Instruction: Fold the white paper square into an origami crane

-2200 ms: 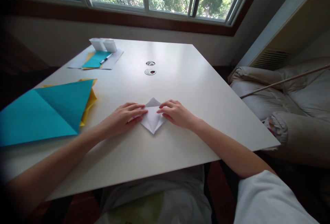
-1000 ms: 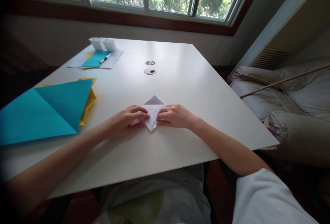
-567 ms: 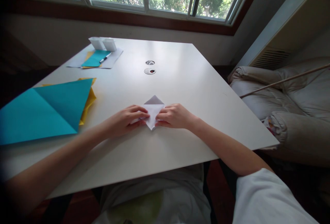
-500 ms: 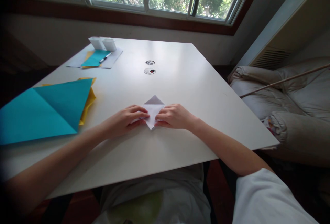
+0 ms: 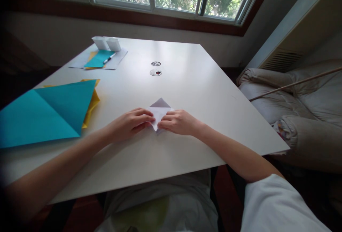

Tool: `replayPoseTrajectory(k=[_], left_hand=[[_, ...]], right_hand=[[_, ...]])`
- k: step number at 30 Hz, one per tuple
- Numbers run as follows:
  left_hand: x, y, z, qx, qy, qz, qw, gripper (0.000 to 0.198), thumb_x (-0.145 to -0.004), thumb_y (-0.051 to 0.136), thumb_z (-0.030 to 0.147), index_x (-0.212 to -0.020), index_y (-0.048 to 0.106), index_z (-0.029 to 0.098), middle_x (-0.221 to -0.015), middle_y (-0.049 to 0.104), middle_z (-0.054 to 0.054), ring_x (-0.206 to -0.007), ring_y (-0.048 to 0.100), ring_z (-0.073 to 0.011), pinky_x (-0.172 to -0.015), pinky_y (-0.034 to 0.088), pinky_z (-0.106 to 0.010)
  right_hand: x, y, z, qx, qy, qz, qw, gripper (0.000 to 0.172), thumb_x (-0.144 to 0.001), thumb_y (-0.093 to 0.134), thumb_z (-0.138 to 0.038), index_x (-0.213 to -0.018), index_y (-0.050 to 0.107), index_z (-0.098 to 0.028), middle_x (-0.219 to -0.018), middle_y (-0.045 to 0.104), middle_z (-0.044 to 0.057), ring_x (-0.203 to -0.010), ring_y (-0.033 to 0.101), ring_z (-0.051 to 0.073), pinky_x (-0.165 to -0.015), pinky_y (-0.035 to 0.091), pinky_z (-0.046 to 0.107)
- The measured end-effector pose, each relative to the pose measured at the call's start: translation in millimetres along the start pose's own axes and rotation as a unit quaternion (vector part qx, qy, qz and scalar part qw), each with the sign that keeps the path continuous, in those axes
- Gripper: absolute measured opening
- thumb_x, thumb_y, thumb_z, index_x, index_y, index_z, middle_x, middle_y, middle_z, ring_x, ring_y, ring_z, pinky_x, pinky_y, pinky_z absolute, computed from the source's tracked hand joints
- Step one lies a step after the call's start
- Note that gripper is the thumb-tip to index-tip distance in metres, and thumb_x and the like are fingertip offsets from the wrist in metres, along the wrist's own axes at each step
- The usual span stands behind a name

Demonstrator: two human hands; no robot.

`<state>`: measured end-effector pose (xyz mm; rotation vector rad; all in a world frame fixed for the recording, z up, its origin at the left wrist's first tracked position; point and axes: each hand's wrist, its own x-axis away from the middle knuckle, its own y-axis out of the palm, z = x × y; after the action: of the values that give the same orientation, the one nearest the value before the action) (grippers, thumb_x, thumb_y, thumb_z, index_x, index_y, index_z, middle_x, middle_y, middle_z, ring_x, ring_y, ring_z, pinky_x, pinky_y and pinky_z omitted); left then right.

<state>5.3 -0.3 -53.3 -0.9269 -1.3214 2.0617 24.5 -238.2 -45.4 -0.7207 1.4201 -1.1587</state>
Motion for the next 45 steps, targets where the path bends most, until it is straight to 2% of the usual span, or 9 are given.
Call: replayPoseTrajectory(k=[5,9,17,21,26,31,36,41,45], left_hand=[[0.5,-1.5,2.0,-0.036,-0.001,0.049,0.998,0.027,-0.086,0.045,0.019,-0.112,0.053,0.019,-0.113,0.055,-0.010,-0.105,0.051,-0.0206,-0.087,0.045,-0.036],[0.6,-6.7,11.0,-0.082,0.008,0.082,0.993,0.016,-0.086,0.046,0.021,-0.098,0.057,0.018,-0.099,0.058,-0.008,-0.095,0.052,-0.0200,-0.082,0.045,-0.035],[-0.4,-3.9,39.4,-0.181,0.086,0.036,0.979,0.029,-0.088,0.041,0.020,-0.113,0.054,0.018,-0.110,0.057,-0.010,-0.102,0.051,-0.0235,-0.083,0.044,-0.037],[-1.4,2.6,44.6,-0.173,0.063,0.023,0.983,0.024,-0.089,0.041,0.024,-0.102,0.058,0.015,-0.120,0.053,-0.013,-0.114,0.046,-0.0270,-0.092,0.039,-0.042],[-6.8,6.7,44.2,-0.098,0.017,-0.025,0.995,0.027,-0.091,0.037,0.030,-0.102,0.055,0.013,-0.105,0.061,-0.012,-0.104,0.053,-0.0233,-0.094,0.039,-0.041],[-14.8,9.6,40.2,-0.115,0.019,-0.035,0.993,0.042,-0.091,0.035,0.032,-0.124,0.043,0.008,-0.113,0.055,-0.015,-0.107,0.049,-0.0270,-0.094,0.040,-0.042],[-14.7,11.4,40.7,-0.124,0.030,-0.043,0.991,0.042,-0.090,0.036,0.033,-0.122,0.047,0.007,-0.110,0.054,-0.017,-0.110,0.046,-0.0288,-0.092,0.041,-0.042],[-11.9,10.4,46.5,-0.113,0.015,-0.051,0.992,0.039,-0.089,0.038,0.034,-0.116,0.051,0.009,-0.106,0.053,-0.017,-0.102,0.049,-0.0285,-0.087,0.044,-0.043],[-11.3,13.2,46.8,-0.100,0.022,-0.025,0.994,0.038,-0.090,0.037,0.034,-0.114,0.052,0.009,-0.116,0.050,-0.019,-0.113,0.042,-0.0309,-0.094,0.040,-0.046]], right_hand=[[-0.2,-1.1,1.9,-0.002,0.018,0.021,1.000,0.019,-0.089,0.044,-0.022,-0.087,0.062,-0.017,-0.082,0.068,0.003,-0.079,0.060,0.013,-0.068,0.044,0.024],[-0.2,0.4,4.2,-0.022,0.038,0.035,0.998,0.015,-0.087,0.046,-0.022,-0.084,0.060,-0.017,-0.083,0.067,0.004,-0.081,0.060,0.014,-0.068,0.045,0.023],[0.4,4.3,4.3,-0.109,0.172,0.084,0.975,0.010,-0.085,0.045,-0.019,-0.089,0.054,-0.018,-0.083,0.065,0.004,-0.074,0.060,0.012,-0.065,0.044,0.022],[-0.2,5.5,5.0,-0.124,0.217,0.113,0.962,0.011,-0.086,0.043,-0.021,-0.090,0.052,-0.017,-0.082,0.065,0.004,-0.069,0.058,0.011,-0.065,0.043,0.023],[-4.6,1.9,7.4,-0.079,0.244,0.134,0.957,0.011,-0.086,0.042,-0.022,-0.089,0.051,-0.016,-0.074,0.062,0.003,-0.063,0.056,0.011,-0.061,0.042,0.022],[-11.1,-6.3,11.1,-0.006,0.238,0.080,0.968,0.014,-0.082,0.047,-0.020,-0.092,0.055,-0.017,-0.084,0.066,0.005,-0.073,0.060,0.014,-0.062,0.041,0.023],[-14.2,-2.8,18.8,-0.022,0.227,-0.044,0.973,0.030,-0.078,0.054,-0.017,-0.107,0.056,-0.017,-0.110,0.062,0.008,-0.096,0.058,0.019,-0.077,0.045,0.027],[-17.4,3.0,22.2,-0.039,0.242,-0.095,0.965,0.032,-0.080,0.051,-0.014,-0.112,0.055,-0.015,-0.109,0.062,0.010,-0.101,0.056,0.020,-0.081,0.043,0.027],[-24.3,-2.6,26.9,-0.055,0.263,-0.110,0.957,0.026,-0.089,0.044,-0.027,-0.110,0.057,-0.018,-0.098,0.065,0.010,-0.093,0.058,0.019,-0.075,0.041,0.026]])
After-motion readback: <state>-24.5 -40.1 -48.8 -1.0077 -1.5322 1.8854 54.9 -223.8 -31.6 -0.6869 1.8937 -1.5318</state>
